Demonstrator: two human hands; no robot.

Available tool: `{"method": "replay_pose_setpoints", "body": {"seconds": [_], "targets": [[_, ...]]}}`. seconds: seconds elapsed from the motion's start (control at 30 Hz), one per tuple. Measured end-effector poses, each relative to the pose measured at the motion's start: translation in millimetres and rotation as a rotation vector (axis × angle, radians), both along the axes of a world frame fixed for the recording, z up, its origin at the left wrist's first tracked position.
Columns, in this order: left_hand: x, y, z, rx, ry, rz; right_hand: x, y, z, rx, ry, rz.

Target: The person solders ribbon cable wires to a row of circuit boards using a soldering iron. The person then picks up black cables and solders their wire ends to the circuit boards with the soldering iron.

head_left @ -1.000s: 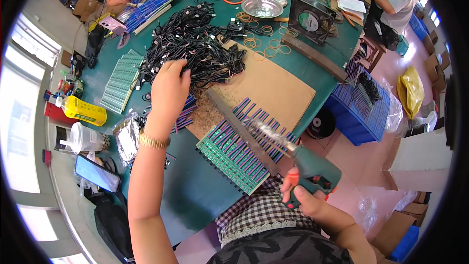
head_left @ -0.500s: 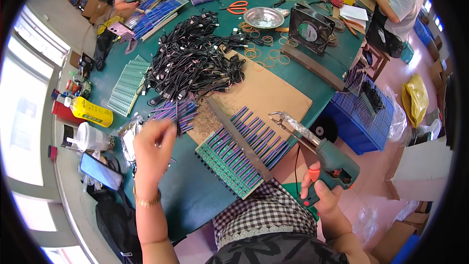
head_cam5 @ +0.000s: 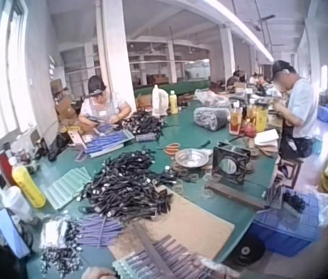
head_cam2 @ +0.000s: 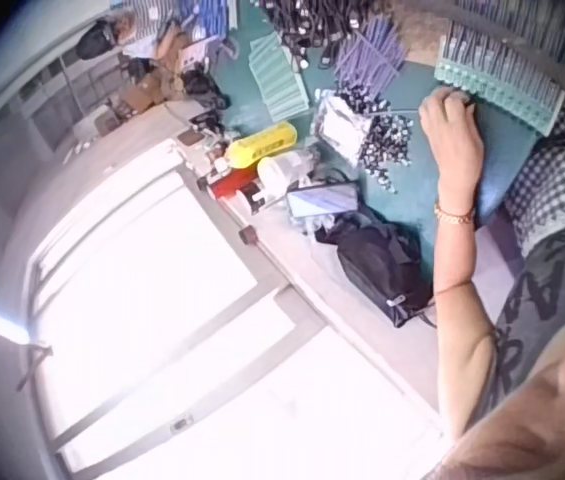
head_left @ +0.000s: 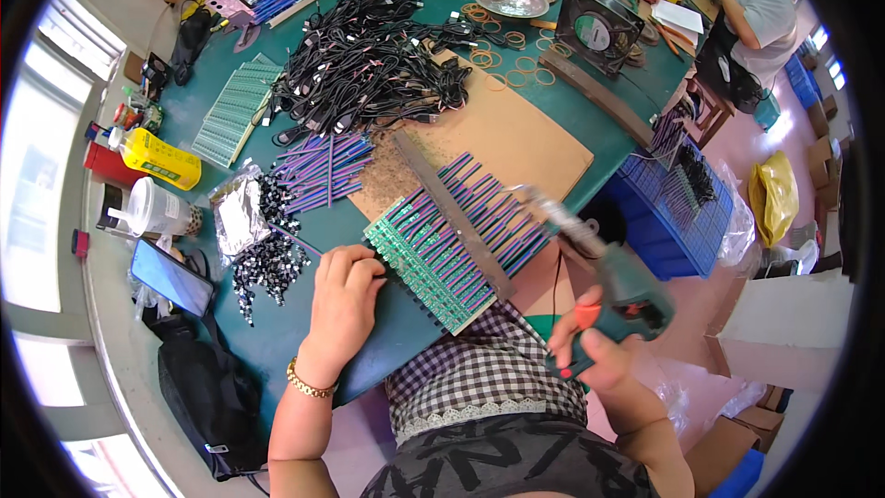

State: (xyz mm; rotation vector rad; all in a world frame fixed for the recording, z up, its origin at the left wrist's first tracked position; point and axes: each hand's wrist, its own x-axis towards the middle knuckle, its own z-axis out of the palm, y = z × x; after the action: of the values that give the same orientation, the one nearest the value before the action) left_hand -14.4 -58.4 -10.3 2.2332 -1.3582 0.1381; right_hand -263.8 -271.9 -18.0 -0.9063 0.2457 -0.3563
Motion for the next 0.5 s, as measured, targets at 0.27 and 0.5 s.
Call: {"method": "replay_pose_setpoints", "body": {"seconds": [0.27,0.5], "targets": [[-24.2,5.6,17.0,-0.236,0.564,-0.021,39.8,49.8,-1.7,0.123,0.050,0.171],[-48.9,-3.0,28.3,-0.237,0.435,-0.273,71.8,59.4,10.6,0.102,0.149,0.065]]}}
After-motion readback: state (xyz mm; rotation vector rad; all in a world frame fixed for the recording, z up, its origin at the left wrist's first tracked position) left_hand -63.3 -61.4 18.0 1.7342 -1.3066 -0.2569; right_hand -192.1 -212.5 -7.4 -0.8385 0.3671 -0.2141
